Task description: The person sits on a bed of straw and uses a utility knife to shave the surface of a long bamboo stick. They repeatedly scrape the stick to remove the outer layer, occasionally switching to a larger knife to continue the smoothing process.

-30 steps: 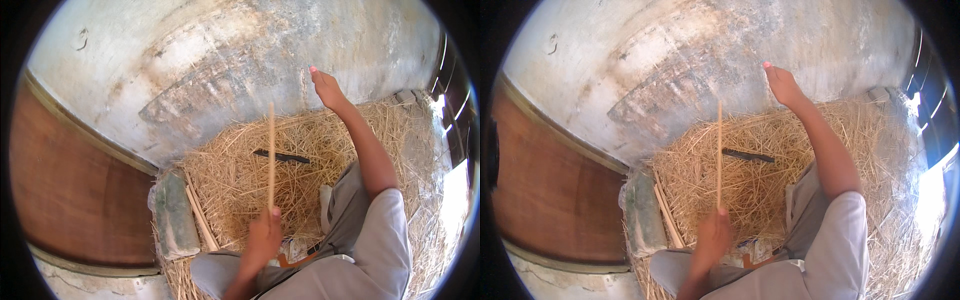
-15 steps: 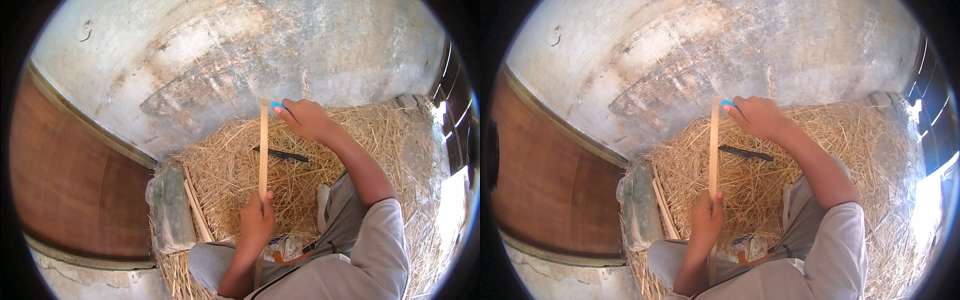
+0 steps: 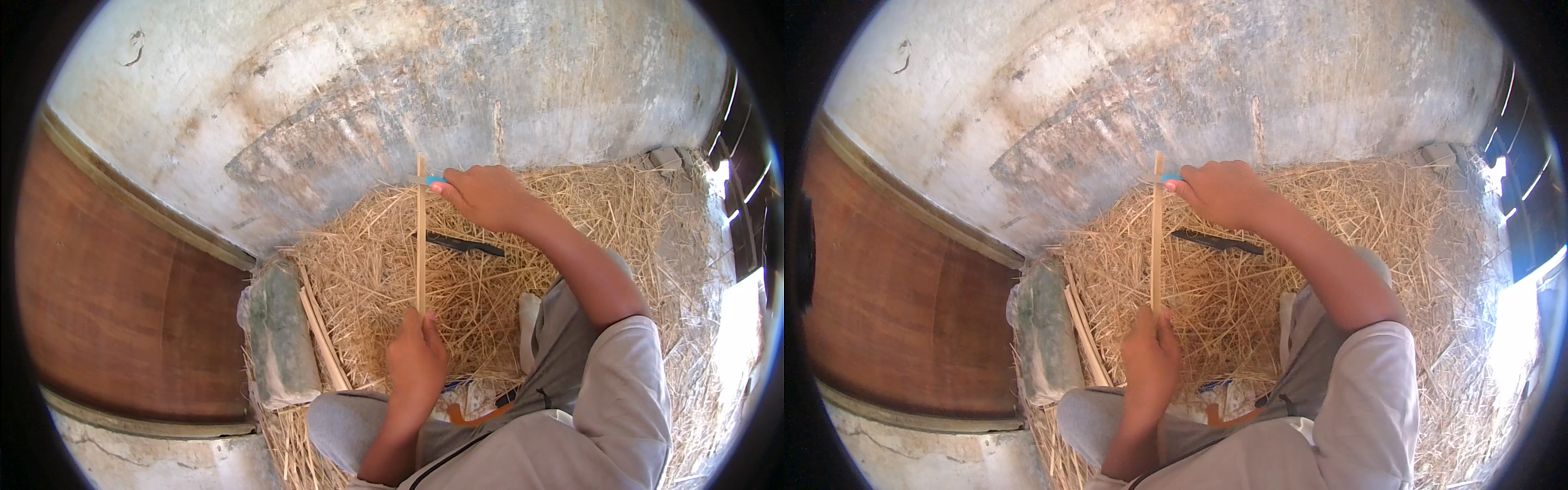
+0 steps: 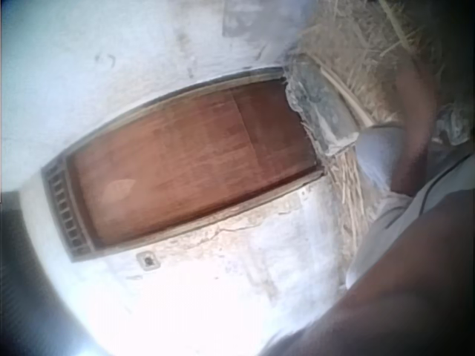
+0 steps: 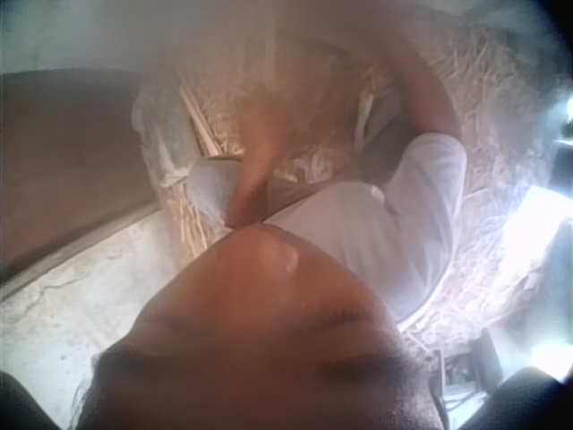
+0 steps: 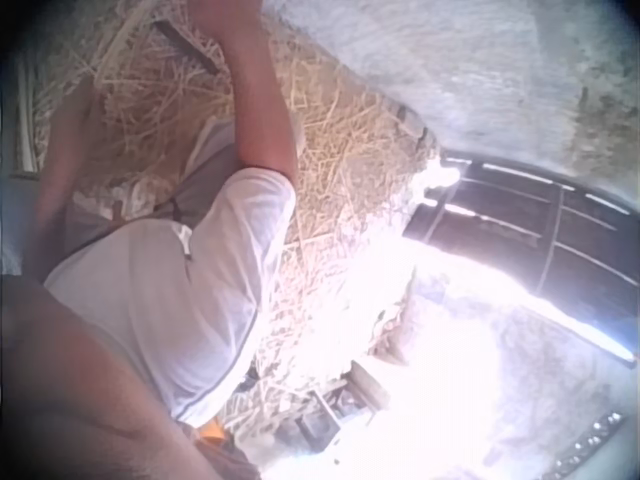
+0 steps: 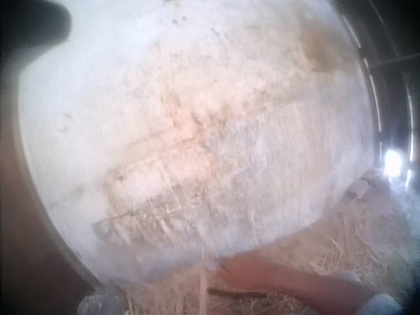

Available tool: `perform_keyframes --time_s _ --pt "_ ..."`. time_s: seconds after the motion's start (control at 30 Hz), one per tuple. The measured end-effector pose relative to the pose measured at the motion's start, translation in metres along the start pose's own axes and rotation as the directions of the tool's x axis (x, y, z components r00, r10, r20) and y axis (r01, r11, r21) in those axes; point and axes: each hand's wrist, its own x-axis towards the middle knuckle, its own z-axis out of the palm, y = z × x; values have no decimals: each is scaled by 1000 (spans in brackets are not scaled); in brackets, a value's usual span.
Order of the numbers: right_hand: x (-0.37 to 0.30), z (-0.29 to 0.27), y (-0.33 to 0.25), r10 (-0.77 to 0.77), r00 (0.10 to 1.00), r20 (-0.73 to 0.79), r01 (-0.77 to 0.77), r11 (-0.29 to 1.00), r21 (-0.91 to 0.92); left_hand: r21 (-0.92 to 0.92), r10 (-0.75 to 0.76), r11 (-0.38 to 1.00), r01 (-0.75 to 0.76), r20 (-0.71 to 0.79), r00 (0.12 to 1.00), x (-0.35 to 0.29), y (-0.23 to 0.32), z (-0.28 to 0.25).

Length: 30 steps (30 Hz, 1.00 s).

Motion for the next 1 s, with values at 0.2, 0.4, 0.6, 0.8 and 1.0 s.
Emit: perform_keyframes --time_s 0.2,0.4,0.6,0.8,1.0 --pt "14 17 2 -5 1000 -23 2 990 -144 3 47 999 -47 -56 997 4 -9 5" --pt "49 16 100 471 867 -161 -498 832 -245 21 -63 998 61 126 990 -10 18 3" --pt "17 -8 113 497 857 -133 -486 867 108 -47 -126 989 139 218 968 -19 -3 -1" --pt "-1 -20 25 246 968 54 -251 962 107 -65 -57 996 65 130 990 -11 -12 6" --pt "-8 2 0 135 979 150 -139 990 14 -13 16 1000 -15 67 998 -3 -8 14"
